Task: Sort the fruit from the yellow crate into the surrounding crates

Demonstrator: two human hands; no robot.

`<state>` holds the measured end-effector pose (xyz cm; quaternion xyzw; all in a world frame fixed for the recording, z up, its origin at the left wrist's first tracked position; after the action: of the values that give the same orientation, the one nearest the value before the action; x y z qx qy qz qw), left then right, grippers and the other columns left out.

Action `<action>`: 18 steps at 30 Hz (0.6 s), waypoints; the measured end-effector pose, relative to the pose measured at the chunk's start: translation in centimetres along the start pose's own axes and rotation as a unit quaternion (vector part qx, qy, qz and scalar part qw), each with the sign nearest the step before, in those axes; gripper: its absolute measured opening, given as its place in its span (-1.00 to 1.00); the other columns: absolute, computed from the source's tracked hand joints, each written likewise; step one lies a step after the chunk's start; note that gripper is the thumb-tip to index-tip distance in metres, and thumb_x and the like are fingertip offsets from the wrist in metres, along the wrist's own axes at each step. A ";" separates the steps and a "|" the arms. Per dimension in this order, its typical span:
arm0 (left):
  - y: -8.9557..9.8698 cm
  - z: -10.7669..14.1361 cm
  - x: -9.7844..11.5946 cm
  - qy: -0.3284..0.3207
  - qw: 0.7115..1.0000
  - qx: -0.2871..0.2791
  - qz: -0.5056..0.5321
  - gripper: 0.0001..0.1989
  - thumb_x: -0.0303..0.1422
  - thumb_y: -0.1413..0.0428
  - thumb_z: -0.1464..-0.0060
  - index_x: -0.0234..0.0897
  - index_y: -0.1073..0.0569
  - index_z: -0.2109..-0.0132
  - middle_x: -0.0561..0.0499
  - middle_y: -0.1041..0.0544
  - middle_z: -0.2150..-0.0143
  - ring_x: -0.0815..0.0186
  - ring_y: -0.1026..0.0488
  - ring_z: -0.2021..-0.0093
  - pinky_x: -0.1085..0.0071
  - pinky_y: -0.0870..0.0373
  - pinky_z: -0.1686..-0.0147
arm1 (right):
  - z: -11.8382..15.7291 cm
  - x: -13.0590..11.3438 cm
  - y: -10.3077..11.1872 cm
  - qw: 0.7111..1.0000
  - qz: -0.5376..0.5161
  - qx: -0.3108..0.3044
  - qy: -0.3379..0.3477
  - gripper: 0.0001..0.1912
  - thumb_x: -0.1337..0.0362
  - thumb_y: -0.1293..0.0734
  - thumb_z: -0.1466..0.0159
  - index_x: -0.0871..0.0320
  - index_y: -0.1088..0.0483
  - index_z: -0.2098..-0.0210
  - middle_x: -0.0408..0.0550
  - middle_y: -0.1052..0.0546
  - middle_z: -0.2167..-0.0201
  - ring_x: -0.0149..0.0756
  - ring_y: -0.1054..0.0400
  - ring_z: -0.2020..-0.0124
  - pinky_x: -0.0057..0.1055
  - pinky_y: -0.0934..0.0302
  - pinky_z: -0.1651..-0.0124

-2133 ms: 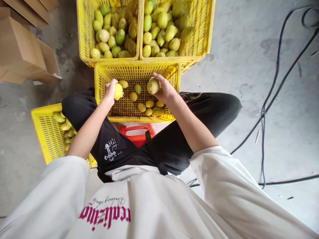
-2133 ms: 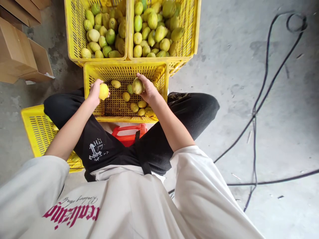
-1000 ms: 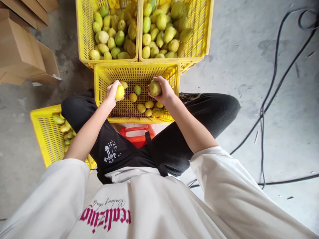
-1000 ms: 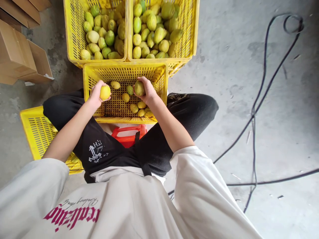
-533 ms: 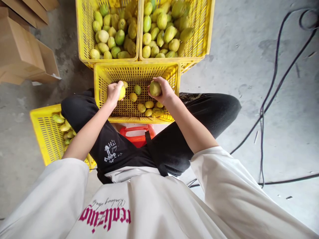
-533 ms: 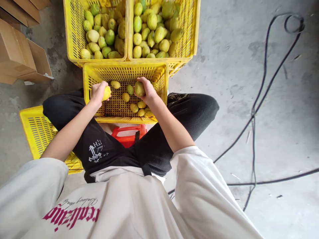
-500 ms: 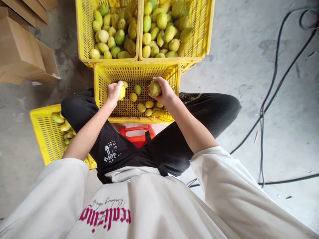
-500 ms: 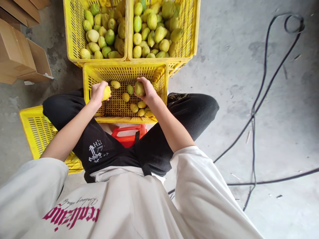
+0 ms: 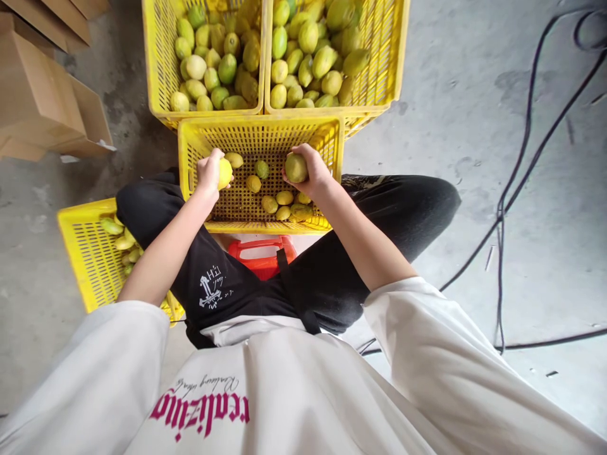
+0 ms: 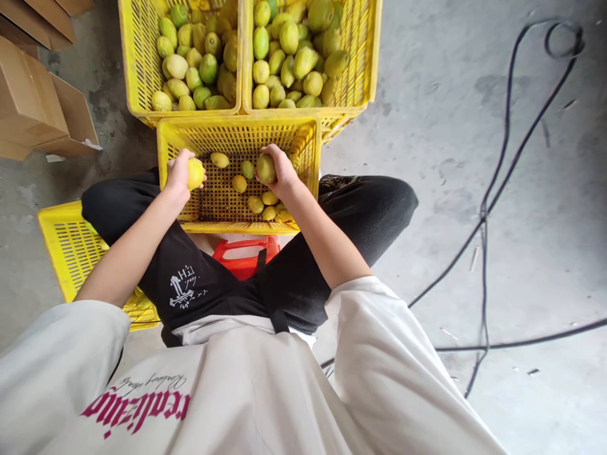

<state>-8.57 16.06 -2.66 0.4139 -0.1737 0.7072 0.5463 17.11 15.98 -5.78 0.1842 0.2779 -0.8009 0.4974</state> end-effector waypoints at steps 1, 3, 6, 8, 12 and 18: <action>0.0 0.1 0.1 0.005 1.000 -0.005 0.000 -0.27 0.36 -0.65 0.03 -0.03 -0.50 0.17 -0.07 -0.59 0.46 -0.18 -0.84 0.19 0.27 -0.57 0.43 | -0.1 -0.1 0.0 1.000 -0.001 -0.003 0.007 -0.52 -0.05 -0.76 -0.44 -0.08 -0.42 0.14 -0.24 -0.54 0.32 -0.19 -0.57 0.17 -0.25 -0.70 0.05; -0.2 0.5 0.5 0.015 1.000 -0.020 -0.004 -0.25 0.40 -0.62 0.04 -0.03 -0.52 0.13 -0.07 -0.58 0.47 -0.19 -0.83 0.20 0.24 -0.59 0.40 | -0.1 -0.1 -0.1 1.000 -0.006 -0.013 0.018 -0.58 0.00 -0.74 -0.43 -0.08 -0.46 0.13 -0.22 -0.57 0.28 -0.18 -0.59 0.15 -0.25 -0.70 0.08; -0.5 1.0 1.0 0.024 0.999 -0.035 -0.009 -0.27 0.40 -0.58 0.01 -0.01 -0.53 0.11 -0.04 -0.56 0.48 -0.18 -0.80 0.24 0.23 -0.58 0.40 | 0.1 -0.2 -0.3 0.999 -0.019 -0.024 0.018 -0.66 0.08 -0.69 -0.46 -0.05 -0.47 0.17 -0.19 -0.61 0.24 -0.20 -0.59 0.16 -0.29 -0.69 0.11; -0.5 1.3 1.1 0.023 0.999 -0.034 -0.007 -0.27 0.42 -0.58 0.01 -0.01 -0.52 0.13 -0.06 -0.58 0.48 -0.18 -0.80 0.25 0.23 -0.57 0.41 | 0.3 -0.3 -0.5 0.999 -0.022 -0.026 0.011 -0.66 0.08 -0.68 -0.47 -0.05 -0.47 0.19 -0.19 -0.61 0.23 -0.22 -0.59 0.19 -0.30 -0.69 0.10; -0.9 1.7 0.8 0.036 0.997 -0.067 0.001 -0.23 0.43 -0.64 0.07 -0.03 -0.56 0.14 -0.13 -0.65 0.42 -0.22 -0.83 0.19 0.18 -0.65 0.34 | 0.7 -0.5 -0.5 1.000 -0.020 -0.020 -0.004 -0.62 0.02 -0.72 -0.44 -0.06 -0.49 0.21 -0.20 -0.60 0.25 -0.22 -0.59 0.18 -0.28 -0.71 0.08; -1.9 2.6 0.8 0.048 0.992 -0.115 0.005 -0.42 0.07 -0.71 -0.10 -0.08 -0.54 0.14 0.02 -0.62 0.42 0.06 -0.75 0.33 0.32 -0.65 0.35 | 0.5 -0.3 0.2 1.000 0.028 -0.005 0.000 -0.48 -0.22 -0.79 -0.35 -0.10 -0.55 0.09 -0.22 -0.62 0.29 -0.14 -0.65 0.08 -0.26 -0.70 0.07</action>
<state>-5.87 15.38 -0.90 0.3133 -0.2294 0.7041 0.5945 17.39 15.79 -5.28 0.1895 0.2762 -0.7855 0.5203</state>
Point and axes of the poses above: each hand's wrist, its own z-axis away from the middle knuckle, its own y-axis out of the back of the hand, x = y × z, the point moved 5 cm from there along -z, towards the middle knuckle
